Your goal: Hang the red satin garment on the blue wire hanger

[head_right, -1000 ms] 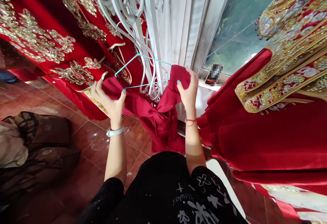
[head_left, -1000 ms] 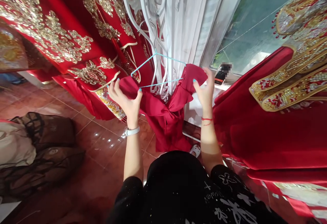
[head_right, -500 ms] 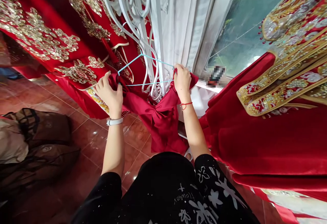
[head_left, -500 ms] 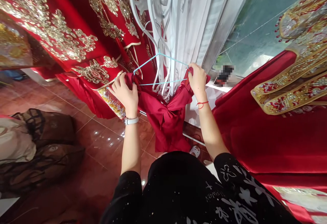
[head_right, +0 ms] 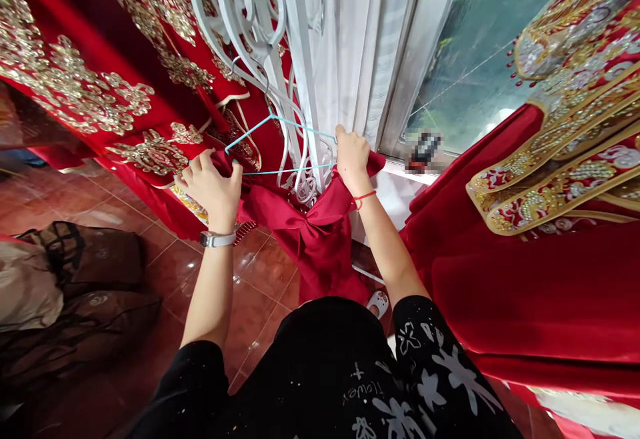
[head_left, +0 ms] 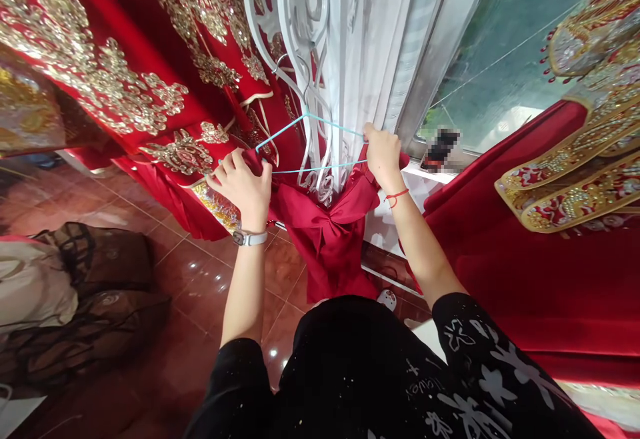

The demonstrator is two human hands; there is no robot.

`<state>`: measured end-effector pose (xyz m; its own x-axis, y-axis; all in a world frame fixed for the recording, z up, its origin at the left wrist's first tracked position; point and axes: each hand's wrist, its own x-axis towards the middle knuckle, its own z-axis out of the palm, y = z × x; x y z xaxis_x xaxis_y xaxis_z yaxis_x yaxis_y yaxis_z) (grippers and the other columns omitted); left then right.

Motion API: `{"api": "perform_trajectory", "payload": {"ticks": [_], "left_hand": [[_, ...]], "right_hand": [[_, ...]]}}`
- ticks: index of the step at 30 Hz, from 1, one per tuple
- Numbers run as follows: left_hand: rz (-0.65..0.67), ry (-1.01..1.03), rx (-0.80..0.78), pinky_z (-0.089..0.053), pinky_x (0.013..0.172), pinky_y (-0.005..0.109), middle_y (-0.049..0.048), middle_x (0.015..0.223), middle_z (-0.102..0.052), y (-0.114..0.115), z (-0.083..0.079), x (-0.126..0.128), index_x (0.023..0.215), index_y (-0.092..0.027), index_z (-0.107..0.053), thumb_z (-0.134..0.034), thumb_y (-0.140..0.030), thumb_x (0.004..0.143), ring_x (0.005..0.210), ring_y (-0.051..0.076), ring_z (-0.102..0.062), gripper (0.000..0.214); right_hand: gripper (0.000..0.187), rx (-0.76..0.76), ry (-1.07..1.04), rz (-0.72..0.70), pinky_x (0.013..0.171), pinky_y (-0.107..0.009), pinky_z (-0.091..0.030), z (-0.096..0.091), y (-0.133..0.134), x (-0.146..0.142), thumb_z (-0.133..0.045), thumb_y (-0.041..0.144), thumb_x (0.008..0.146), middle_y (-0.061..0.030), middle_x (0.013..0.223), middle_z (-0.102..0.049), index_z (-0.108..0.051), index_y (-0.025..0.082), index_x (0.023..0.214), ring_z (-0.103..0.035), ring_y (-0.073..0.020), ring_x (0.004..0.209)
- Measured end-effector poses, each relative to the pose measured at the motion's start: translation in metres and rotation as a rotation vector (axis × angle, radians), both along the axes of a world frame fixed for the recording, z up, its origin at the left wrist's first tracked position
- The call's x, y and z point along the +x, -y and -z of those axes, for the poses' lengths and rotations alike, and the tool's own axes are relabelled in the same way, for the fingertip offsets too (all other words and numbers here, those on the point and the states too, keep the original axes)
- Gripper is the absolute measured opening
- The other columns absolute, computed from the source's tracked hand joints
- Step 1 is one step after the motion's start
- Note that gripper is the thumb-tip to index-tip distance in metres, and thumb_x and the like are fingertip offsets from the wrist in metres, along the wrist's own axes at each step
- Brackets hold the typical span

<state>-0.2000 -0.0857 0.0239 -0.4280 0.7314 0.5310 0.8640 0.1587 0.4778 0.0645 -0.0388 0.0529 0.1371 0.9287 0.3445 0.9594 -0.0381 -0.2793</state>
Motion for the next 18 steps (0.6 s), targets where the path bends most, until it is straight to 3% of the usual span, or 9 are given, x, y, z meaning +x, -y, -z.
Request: {"api": "perform_trajectory", "payload": {"ticks": [5,8,12,15,18], "left_hand": [[-0.010,-0.137,-0.110,-0.033,0.116,0.061,0.0256,0.122,-0.069,-0.011,-0.008,0.000,0.118,-0.009,-0.061,-0.047,-0.019,0.094,0.123,0.039,-0.064,0.029],[0.028,-0.210,-0.224,-0.039,0.110,0.058,0.0255,0.105,-0.070,-0.018,-0.021,-0.017,0.107,-0.007,-0.061,-0.041,-0.017,0.096,0.111,0.037,-0.068,0.025],[0.054,0.020,-0.205,-0.048,0.098,0.047,0.0096,0.080,-0.062,-0.024,-0.027,-0.057,0.086,-0.016,-0.057,-0.050,-0.019,0.092,0.093,0.029,-0.064,0.010],[0.037,0.383,0.004,-0.051,0.092,0.036,0.0020,0.077,-0.054,-0.022,-0.011,-0.075,0.081,-0.020,-0.052,-0.051,-0.011,0.087,0.082,0.020,-0.058,0.010],[-0.085,0.555,0.232,-0.054,0.094,0.033,0.0066,0.101,-0.061,-0.014,0.020,-0.071,0.098,-0.020,-0.052,-0.045,-0.004,0.082,0.092,0.018,-0.062,0.023]], "right_hand": [[0.039,-0.042,0.004,-0.019,0.094,-0.045,-0.051,-0.020,0.000,0.014,-0.047,0.002,0.092,-0.0150,0.104,-0.076,-0.076,0.019,0.110,-0.072,-0.0318,0.103],[0.039,-0.066,-0.079,-0.035,0.099,-0.049,-0.051,-0.023,-0.013,0.038,-0.049,0.004,0.089,-0.0141,0.110,-0.078,-0.081,0.021,0.104,-0.071,-0.0336,0.108],[0.039,-0.054,-0.315,-0.067,0.104,-0.042,-0.053,-0.011,-0.031,0.075,-0.048,0.002,0.079,-0.0062,0.108,-0.081,-0.080,0.025,0.082,-0.071,-0.0281,0.109],[0.038,0.098,-0.501,-0.043,0.105,-0.034,-0.053,0.011,-0.031,0.088,-0.047,0.002,0.075,-0.0034,0.100,-0.082,-0.077,0.025,0.075,-0.073,-0.0233,0.107],[0.036,0.190,-0.588,0.023,0.104,-0.032,-0.053,0.043,-0.017,0.089,-0.046,0.006,0.079,-0.0069,0.102,-0.083,-0.079,0.021,0.081,-0.074,-0.0228,0.105]]}}
